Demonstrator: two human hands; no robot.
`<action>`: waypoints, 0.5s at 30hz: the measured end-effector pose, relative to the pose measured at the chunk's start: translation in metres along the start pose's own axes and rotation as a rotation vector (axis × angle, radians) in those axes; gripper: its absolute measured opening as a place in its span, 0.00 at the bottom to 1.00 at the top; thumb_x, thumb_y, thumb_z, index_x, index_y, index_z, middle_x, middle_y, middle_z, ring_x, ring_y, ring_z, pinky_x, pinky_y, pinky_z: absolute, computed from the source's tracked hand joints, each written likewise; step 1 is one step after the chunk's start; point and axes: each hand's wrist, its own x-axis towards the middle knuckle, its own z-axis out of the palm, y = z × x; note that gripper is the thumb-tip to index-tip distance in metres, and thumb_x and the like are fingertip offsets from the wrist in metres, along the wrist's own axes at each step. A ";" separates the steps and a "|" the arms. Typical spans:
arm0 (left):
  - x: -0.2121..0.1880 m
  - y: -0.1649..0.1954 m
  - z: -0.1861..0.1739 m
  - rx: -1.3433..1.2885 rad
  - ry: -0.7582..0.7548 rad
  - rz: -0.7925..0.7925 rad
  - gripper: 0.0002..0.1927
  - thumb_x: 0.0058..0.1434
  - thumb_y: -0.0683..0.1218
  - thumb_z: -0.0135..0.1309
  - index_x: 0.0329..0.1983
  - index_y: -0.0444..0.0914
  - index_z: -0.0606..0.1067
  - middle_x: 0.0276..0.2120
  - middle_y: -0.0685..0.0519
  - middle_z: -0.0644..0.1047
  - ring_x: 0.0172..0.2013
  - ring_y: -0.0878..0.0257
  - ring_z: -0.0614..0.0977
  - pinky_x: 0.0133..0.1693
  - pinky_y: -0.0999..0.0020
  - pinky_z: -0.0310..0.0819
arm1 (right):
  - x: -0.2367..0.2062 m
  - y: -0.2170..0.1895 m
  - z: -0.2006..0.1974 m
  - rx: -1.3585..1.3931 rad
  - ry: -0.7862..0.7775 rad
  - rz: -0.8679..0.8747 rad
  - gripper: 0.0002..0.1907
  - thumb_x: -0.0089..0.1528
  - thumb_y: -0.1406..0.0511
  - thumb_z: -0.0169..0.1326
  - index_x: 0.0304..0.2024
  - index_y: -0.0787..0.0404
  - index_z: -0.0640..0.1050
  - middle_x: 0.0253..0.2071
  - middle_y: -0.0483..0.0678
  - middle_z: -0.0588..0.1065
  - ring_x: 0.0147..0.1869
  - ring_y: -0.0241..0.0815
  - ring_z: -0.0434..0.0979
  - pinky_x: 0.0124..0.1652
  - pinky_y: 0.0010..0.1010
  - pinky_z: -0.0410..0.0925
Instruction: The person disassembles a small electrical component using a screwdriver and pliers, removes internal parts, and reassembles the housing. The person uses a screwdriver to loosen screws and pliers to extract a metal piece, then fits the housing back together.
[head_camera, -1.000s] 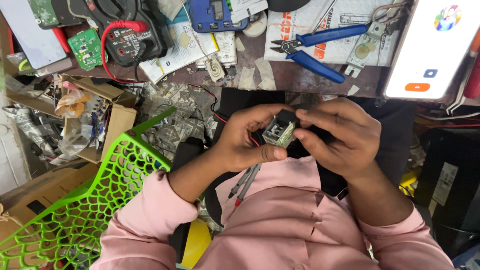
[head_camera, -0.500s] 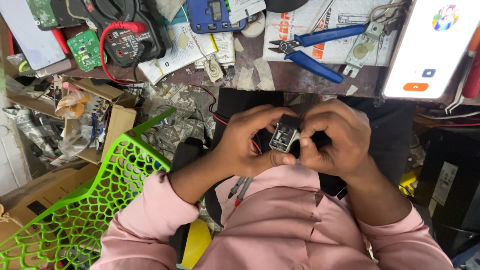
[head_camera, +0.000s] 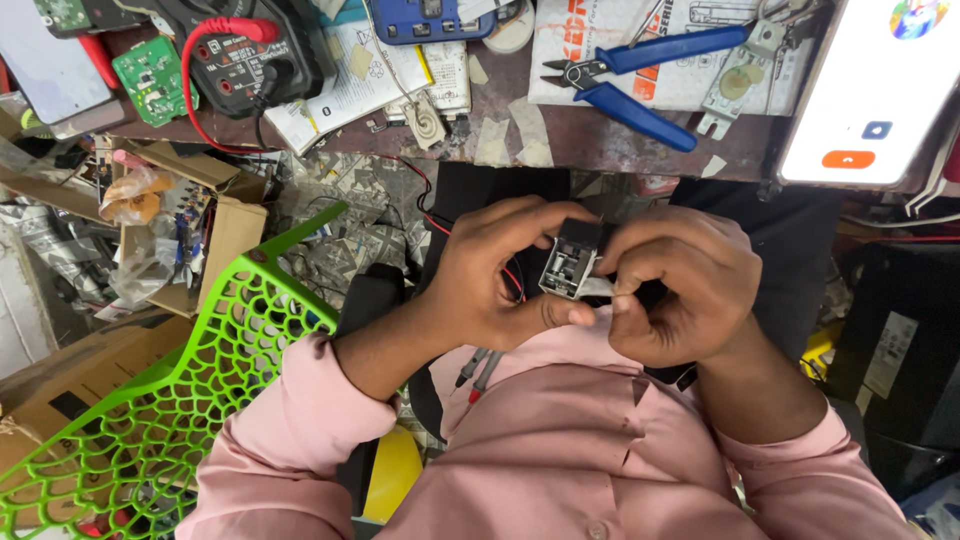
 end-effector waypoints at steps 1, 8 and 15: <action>0.000 -0.001 0.000 -0.010 -0.002 -0.003 0.35 0.58 0.60 0.70 0.60 0.35 0.74 0.40 0.50 0.79 0.39 0.60 0.81 0.43 0.70 0.77 | 0.000 0.001 0.001 0.023 0.010 0.011 0.07 0.58 0.68 0.59 0.28 0.59 0.73 0.32 0.50 0.76 0.34 0.43 0.79 0.33 0.28 0.72; -0.002 -0.005 -0.004 -0.101 -0.016 -0.010 0.34 0.60 0.59 0.70 0.59 0.34 0.73 0.45 0.49 0.79 0.42 0.61 0.82 0.46 0.70 0.76 | -0.008 0.011 0.006 0.194 0.080 0.025 0.15 0.58 0.72 0.69 0.41 0.66 0.75 0.35 0.53 0.78 0.35 0.41 0.83 0.36 0.28 0.76; 0.001 0.000 -0.001 0.034 -0.013 0.048 0.35 0.55 0.59 0.72 0.58 0.35 0.75 0.39 0.49 0.79 0.38 0.58 0.82 0.42 0.68 0.77 | -0.019 0.016 0.007 0.365 0.035 0.057 0.24 0.59 0.74 0.64 0.52 0.63 0.67 0.34 0.51 0.75 0.34 0.40 0.77 0.35 0.29 0.72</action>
